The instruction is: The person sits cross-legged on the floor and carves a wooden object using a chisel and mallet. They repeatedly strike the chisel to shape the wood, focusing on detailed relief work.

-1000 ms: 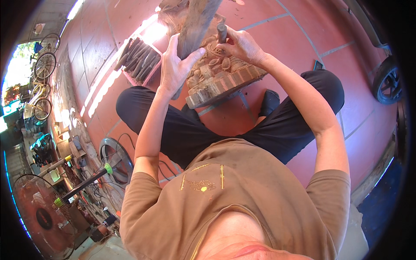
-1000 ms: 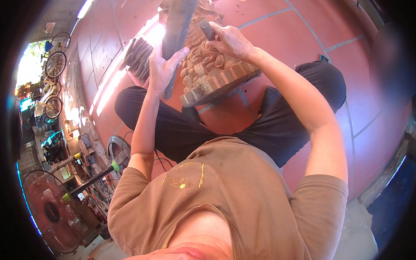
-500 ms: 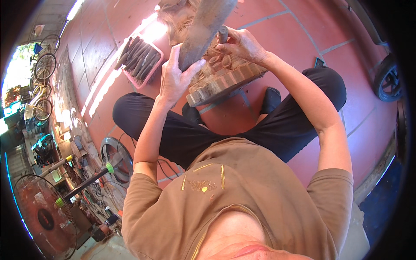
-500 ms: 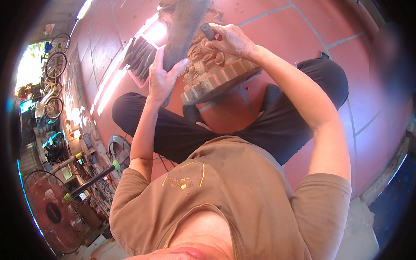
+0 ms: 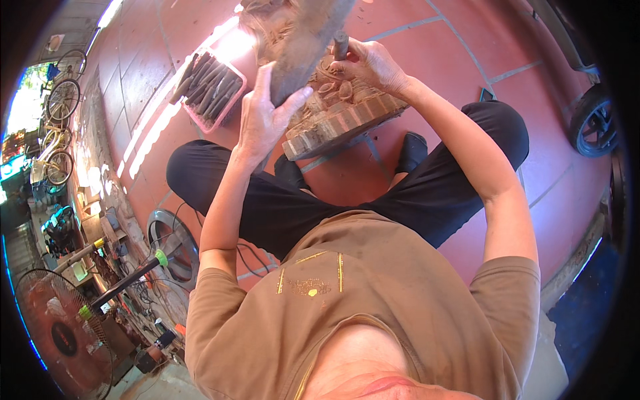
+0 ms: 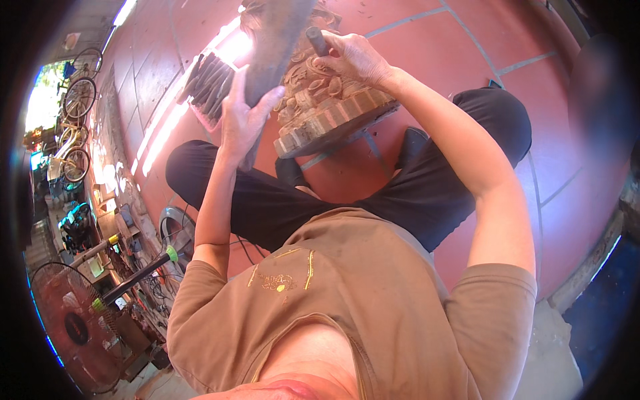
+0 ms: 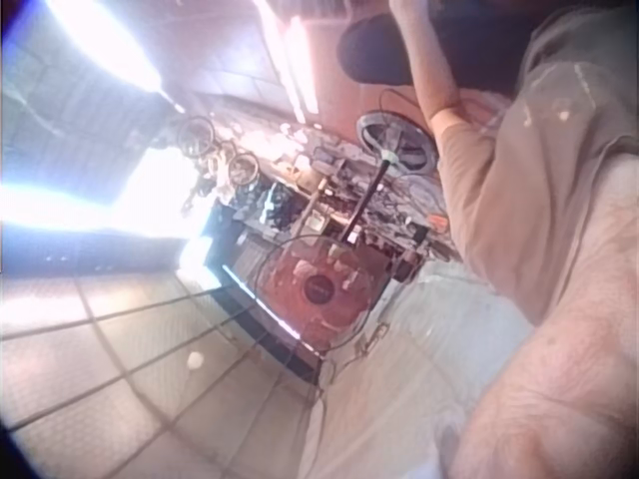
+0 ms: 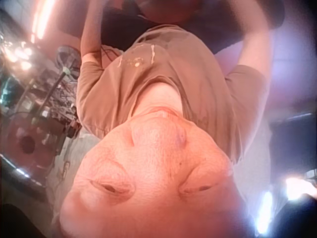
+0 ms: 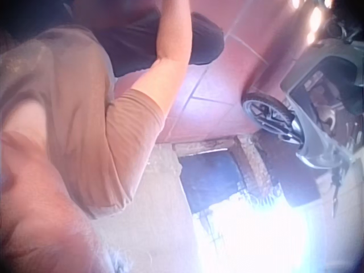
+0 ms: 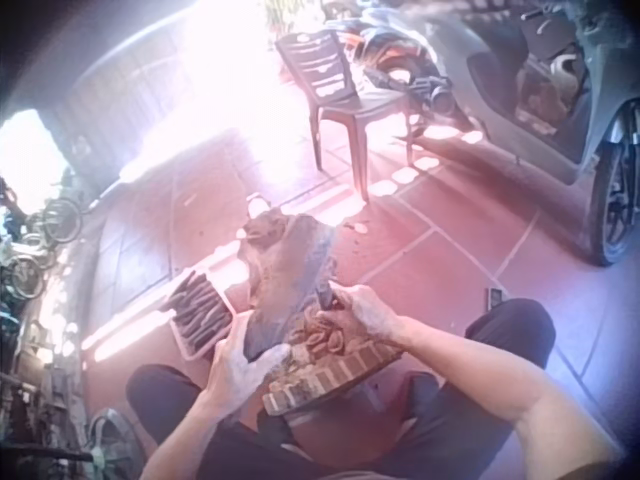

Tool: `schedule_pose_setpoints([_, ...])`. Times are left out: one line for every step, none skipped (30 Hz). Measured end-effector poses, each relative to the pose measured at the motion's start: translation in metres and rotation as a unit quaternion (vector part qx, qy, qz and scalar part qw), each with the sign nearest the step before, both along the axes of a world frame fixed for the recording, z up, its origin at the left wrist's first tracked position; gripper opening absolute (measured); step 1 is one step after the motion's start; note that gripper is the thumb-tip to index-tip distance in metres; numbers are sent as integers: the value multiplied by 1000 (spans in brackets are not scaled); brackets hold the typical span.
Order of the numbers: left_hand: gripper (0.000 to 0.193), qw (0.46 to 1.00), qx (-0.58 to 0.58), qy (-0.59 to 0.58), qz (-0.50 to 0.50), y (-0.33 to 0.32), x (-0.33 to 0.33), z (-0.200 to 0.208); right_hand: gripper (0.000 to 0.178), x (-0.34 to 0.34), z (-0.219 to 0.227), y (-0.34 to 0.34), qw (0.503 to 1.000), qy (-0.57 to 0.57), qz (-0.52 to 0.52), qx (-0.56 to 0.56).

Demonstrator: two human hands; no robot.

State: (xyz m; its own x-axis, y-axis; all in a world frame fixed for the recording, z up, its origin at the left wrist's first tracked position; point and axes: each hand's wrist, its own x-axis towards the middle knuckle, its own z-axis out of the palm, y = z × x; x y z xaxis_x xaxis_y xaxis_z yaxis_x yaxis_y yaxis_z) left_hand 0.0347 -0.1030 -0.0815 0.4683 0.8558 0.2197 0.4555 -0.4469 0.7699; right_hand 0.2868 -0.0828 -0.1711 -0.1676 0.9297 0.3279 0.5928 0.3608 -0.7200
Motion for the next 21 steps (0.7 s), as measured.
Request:
schedule_pose_setpoints([55,1000,7,-15,1,-1,0,1,32,-1,0,0,1000,-1,6,8])
schedule_pose_setpoints([55,999,14,-31,1,-1,0,4,34,-1,0,1,1000,-3,11,16])
schedule_pose_setpoints([55,999,20,-47,2,-1,1,7,35,-2,2,1,1000,-5,17,24])
schedule_pose_setpoints([56,999,18,-50,-5,-3,2,10,34,-3,3,1,999,-24,19,16])
schedule_pose_setpoints([56,1000,17,-7,-11,-3,3,8,33,-4,5,1,999,-43,21,9])
schedule_pose_setpoints([57,999,17,34,-16,-2,4,7,32,-5,7,1,998,-63,24,2])
schedule_pose_setpoints([57,997,16,76,-22,0,5,4,31,-4,7,1,999,-34,8,-11])
schedule_pose_setpoints([58,994,10,108,-25,3,2,-2,30,-3,6,1,1000,-4,-9,-24])
schedule_pose_setpoints([57,996,-15,89,-21,5,1,-1,29,-1,5,2,999,27,-27,-35])
schedule_pose_setpoints([56,997,-40,70,-18,5,0,-1,28,1,5,3,999,26,-21,-42])
schedule_pose_setpoints([56,996,-66,51,-14,6,-1,-1,27,2,4,5,998,25,-15,-48])
schedule_pose_setpoints([55,997,-73,34,-9,7,-3,-1,25,3,3,5,998,26,-8,-56])
schedule_pose_setpoints([54,997,-80,17,-4,10,-4,-1,25,5,2,6,997,35,-19,-59])
schedule_pose_setpoints([53,996,-87,0,2,11,-5,0,25,9,3,7,997,44,-29,-62])
schedule_pose_setpoints([52,994,-109,-11,6,11,-5,1,24,12,4,7,996,53,-40,-64])
schedule_pose_setpoints([51,991,-130,-22,10,11,-5,4,24,15,3,6,994,55,-46,-78])
schedule_pose_setpoints([50,988,-152,-33,14,11,-6,4,23,18,3,5,993,57,-51,-91])
schedule_pose_setpoints([49,987,-155,-29,16,12,-7,5,22,21,3,6,991,58,-56,-105])
schedule_pose_setpoints([49,987,-159,-24,18,12,-7,4,22,22,1,6,989,83,-55,-108])
schedule_pose_setpoints([48,986,-163,-20,20,12,-7,4,21,22,-2,6,986,108,-54,-111])
schedule_pose_setpoints([48,988,-152,-36,15,12,-7,4,20,21,-3,5,983,132,-53,-116])
